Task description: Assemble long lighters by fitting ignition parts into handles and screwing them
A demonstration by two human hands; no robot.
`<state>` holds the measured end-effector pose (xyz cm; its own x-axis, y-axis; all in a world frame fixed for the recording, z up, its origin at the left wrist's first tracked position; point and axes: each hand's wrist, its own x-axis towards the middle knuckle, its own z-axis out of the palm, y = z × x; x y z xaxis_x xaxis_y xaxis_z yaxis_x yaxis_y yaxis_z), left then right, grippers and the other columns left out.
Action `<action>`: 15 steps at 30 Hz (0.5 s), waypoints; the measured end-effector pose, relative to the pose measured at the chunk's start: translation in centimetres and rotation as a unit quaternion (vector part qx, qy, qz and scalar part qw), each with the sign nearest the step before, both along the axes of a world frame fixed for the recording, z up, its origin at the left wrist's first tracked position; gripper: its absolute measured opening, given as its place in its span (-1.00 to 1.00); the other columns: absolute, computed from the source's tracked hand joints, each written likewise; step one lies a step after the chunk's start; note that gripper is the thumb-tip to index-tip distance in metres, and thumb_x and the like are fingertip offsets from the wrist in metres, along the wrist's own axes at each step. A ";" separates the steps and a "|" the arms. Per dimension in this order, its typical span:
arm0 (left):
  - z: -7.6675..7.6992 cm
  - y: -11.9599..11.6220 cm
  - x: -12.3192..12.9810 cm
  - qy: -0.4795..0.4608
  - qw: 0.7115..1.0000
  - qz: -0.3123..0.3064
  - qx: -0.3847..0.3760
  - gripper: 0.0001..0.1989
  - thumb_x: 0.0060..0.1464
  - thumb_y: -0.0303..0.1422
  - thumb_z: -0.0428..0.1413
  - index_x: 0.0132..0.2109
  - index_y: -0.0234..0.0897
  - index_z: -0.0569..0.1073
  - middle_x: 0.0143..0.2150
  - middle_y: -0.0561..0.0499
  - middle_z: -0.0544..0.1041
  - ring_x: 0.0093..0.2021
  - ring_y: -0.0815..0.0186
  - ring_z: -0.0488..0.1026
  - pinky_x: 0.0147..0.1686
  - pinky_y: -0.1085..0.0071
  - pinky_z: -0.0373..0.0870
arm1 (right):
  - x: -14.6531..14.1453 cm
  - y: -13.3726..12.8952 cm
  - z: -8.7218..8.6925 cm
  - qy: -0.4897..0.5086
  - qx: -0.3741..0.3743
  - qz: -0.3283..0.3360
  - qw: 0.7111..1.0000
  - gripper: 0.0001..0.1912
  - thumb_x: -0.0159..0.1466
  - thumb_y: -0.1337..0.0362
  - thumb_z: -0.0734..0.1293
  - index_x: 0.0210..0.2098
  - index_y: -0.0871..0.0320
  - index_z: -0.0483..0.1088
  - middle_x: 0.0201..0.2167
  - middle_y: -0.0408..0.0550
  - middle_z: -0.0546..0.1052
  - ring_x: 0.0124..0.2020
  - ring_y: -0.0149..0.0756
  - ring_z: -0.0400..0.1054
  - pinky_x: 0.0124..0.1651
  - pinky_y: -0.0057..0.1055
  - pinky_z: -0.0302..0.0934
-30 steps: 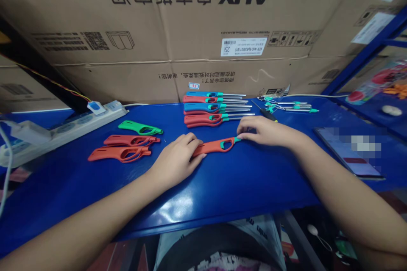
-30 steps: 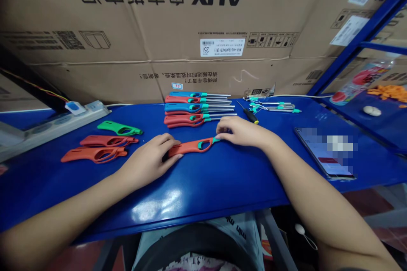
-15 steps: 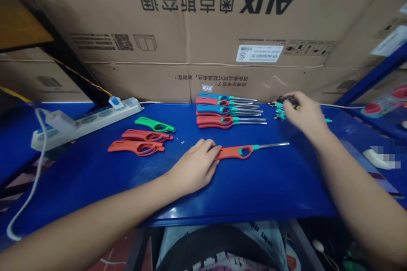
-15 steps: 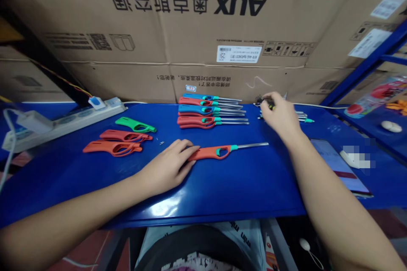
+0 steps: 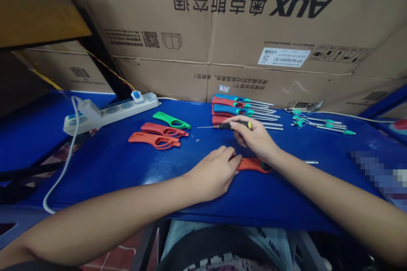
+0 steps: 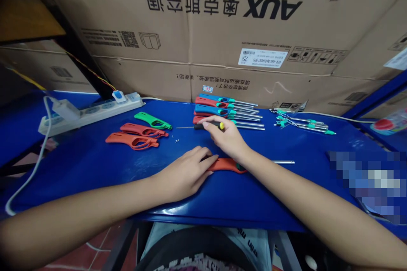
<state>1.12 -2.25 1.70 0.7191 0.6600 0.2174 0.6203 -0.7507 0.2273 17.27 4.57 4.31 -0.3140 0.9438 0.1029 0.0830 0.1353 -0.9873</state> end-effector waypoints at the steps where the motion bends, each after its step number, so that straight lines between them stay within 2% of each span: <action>1: -0.1 0.0 0.0 -0.003 1.000 -0.002 0.000 -0.67 0.35 -0.41 -0.04 0.18 -0.40 0.38 -0.02 -0.22 0.45 -0.03 0.05 0.38 -0.01 0.10 0.47 | -0.5 0.1 -0.3 -0.002 -0.005 0.007 1.000 -0.68 0.24 0.04 0.38 -0.17 0.15 0.50 -0.67 -0.31 0.21 -0.66 -0.50 0.01 -0.60 -0.48 -0.12; 7: -0.4 0.3 0.0 -0.010 1.000 -0.004 -0.002 -0.70 0.37 -0.37 -0.04 0.11 -0.40 0.44 0.09 -0.23 0.45 0.07 0.04 0.38 0.12 0.11 0.41 | -1.7 0.4 -1.7 -0.048 0.018 0.009 0.999 -0.74 0.24 0.10 0.37 -0.21 0.15 0.55 -0.49 -0.15 0.48 -0.61 -0.47 0.08 -0.53 -0.42 0.00; 11: -0.3 0.4 -0.1 -0.005 1.000 -0.007 0.000 -0.71 0.35 -0.36 -0.01 0.10 -0.40 0.46 0.06 -0.22 0.47 0.04 0.05 0.39 0.11 0.13 0.41 | -1.7 0.3 -1.7 -0.054 0.024 0.008 0.998 -0.74 0.25 0.11 0.37 -0.21 0.17 0.55 -0.64 -0.25 0.31 -0.62 -0.47 0.05 -0.55 -0.45 -0.05; 15: -0.1 0.5 -0.2 -0.020 0.999 -0.015 -0.028 -0.70 0.34 -0.37 0.01 0.12 -0.41 0.46 -0.01 -0.20 0.48 -0.01 0.08 0.40 0.07 0.18 0.43 | -1.0 0.1 -0.9 0.018 0.005 -0.014 1.000 -0.72 0.24 0.08 0.39 -0.19 0.15 0.52 -0.65 -0.29 0.21 -0.63 -0.48 0.01 -0.59 -0.49 -0.09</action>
<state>0.89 -1.78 1.61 0.7302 0.6502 0.2096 0.5876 -0.7543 0.2928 16.24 4.68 3.38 -0.2841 0.9510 0.1222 0.0522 0.1426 -0.9884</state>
